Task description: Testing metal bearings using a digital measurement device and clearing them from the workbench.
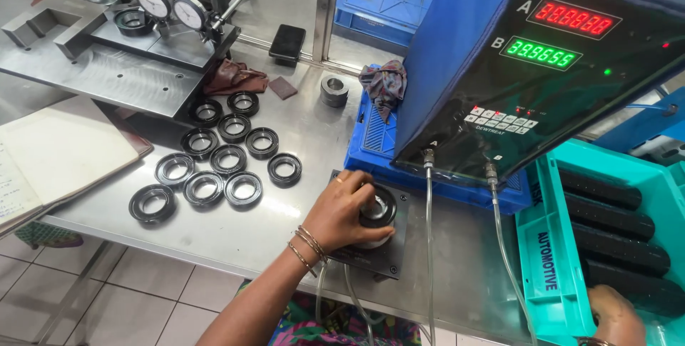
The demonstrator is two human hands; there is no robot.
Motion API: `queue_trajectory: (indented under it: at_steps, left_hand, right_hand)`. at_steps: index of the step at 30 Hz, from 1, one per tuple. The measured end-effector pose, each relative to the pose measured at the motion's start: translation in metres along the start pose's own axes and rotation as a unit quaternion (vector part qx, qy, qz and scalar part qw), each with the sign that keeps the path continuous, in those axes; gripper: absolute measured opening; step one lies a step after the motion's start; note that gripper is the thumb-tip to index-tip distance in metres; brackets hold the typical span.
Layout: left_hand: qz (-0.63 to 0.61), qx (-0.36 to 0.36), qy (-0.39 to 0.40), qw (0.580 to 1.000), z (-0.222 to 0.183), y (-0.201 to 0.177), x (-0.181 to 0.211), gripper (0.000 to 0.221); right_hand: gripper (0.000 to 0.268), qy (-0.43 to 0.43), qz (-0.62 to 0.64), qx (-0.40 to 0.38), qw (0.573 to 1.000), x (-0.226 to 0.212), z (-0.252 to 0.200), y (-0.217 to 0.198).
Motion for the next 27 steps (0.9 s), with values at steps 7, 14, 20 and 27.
queue_trajectory:
  at_steps: [7,14,20,27]
  left_hand:
    - [-0.024,0.134,-0.101,0.986,-0.016,-0.059,-0.055,0.055]
    - [0.245,-0.070,-0.209,0.944,-0.111,-0.060,-0.140,0.063]
    - [0.317,-0.040,-0.168,0.933,-0.105,-0.053,-0.139,0.073]
    - [0.336,0.019,-0.207,0.919,-0.102,-0.047,-0.144,0.084]
  right_hand:
    - [0.058,0.103,-0.012,-0.063,0.993,0.121,0.042,0.100]
    - [0.045,0.295,0.570,0.211,0.737,-0.019,0.005,0.012]
    - [0.024,0.199,0.790,0.123,0.566,-0.219,0.010,-0.017]
    - [0.035,-0.137,0.366,0.057,0.919,-0.426,-0.009,-0.001]
Point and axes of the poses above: each hand's wrist, its own z-axis towards the middle knuckle, its own y-axis out of the palm, x = y × z, the point moved 5 cm from there along z, towards the middle knuckle, and after that the axes turned 11 degrees about x, right-handed, at the moved point
